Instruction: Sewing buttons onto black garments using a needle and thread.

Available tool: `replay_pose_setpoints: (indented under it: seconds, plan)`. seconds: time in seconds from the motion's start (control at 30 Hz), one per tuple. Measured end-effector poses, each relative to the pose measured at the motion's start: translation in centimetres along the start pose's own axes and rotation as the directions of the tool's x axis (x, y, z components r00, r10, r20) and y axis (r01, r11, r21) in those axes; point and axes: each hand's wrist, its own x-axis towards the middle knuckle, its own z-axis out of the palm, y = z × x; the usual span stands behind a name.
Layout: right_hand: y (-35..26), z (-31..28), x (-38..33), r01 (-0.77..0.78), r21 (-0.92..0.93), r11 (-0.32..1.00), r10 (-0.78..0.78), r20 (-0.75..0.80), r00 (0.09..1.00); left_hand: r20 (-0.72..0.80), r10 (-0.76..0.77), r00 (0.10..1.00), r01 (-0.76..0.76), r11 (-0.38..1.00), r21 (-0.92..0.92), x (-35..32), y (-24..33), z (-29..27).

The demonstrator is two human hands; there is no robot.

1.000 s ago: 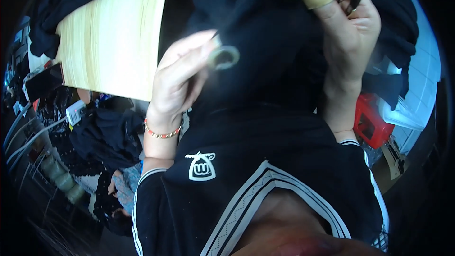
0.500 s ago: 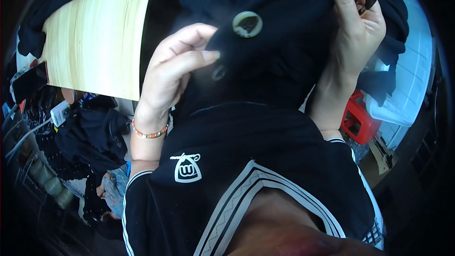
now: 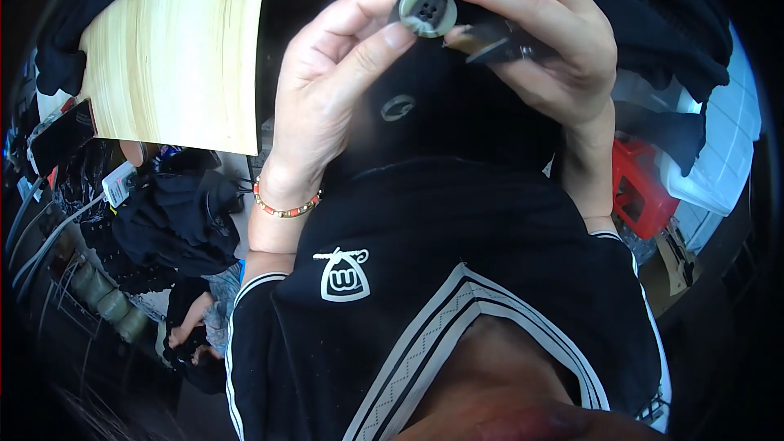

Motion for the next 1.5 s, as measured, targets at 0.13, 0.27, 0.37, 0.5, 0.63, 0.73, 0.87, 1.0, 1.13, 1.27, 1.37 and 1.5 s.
replay_pose_setpoints:
  seconds: [0.13,0.27,0.37,0.5,0.63,0.73,0.87,1.0,1.13,1.27,1.37,1.5]
  plan:
    - [-0.9,-0.2,0.6,-0.167,0.112,0.980,0.166,0.019,0.986,0.003,0.047,0.999,-0.047,0.990,0.130,0.1,-0.1,-0.1]
    - [-0.8,-0.2,0.6,-0.111,0.071,0.991,0.106,0.073,0.992,0.017,0.040,0.999,-0.042,0.992,0.122,0.2,0.3,0.1]
    - [-0.5,0.6,0.0,-0.163,0.162,0.973,0.173,-0.054,0.983,0.014,0.019,1.000,-0.020,0.994,0.105,0.4,0.7,0.4]
    - [0.4,1.7,-0.6,-0.122,0.286,0.951,0.180,-0.187,0.966,-0.056,-0.001,0.998,0.004,0.999,0.044,0.7,0.5,1.0]
    - [0.9,2.1,-1.0,-0.161,0.390,0.907,0.255,-0.203,0.945,-0.023,0.063,0.998,-0.058,0.981,0.183,0.9,0.1,1.2]
    - [0.6,2.2,-1.2,-0.267,0.492,0.829,0.366,-0.115,0.924,0.051,0.095,0.994,-0.105,0.967,0.234,1.3,-0.2,0.9]
    - [-0.1,1.6,-1.6,-0.404,0.653,0.641,0.546,-0.018,0.837,0.052,0.106,0.993,-0.111,0.989,0.100,1.4,-0.8,0.5]
    - [0.5,0.3,-1.9,-0.293,0.404,0.867,0.354,-0.085,0.931,0.019,0.108,0.994,-0.109,0.990,0.086,1.2,-1.1,0.5]
    - [1.5,-0.1,-2.6,-0.024,0.074,0.997,0.024,0.006,1.000,0.004,0.138,0.990,-0.138,0.983,0.121,1.2,-1.2,0.7]
    - [1.7,0.2,-3.4,-0.061,0.058,0.996,0.062,-0.015,0.998,0.001,0.172,0.985,-0.169,0.963,0.209,1.2,-1.3,0.9]
    - [1.9,0.3,-3.4,0.014,0.056,0.998,-0.013,-0.024,1.000,0.008,0.193,0.981,-0.186,0.933,0.307,1.1,-1.2,0.9]
    - [2.3,0.2,-3.3,0.030,0.075,0.997,-0.030,-0.007,1.000,0.002,0.214,0.977,-0.201,0.913,0.355,1.1,-1.4,1.0]
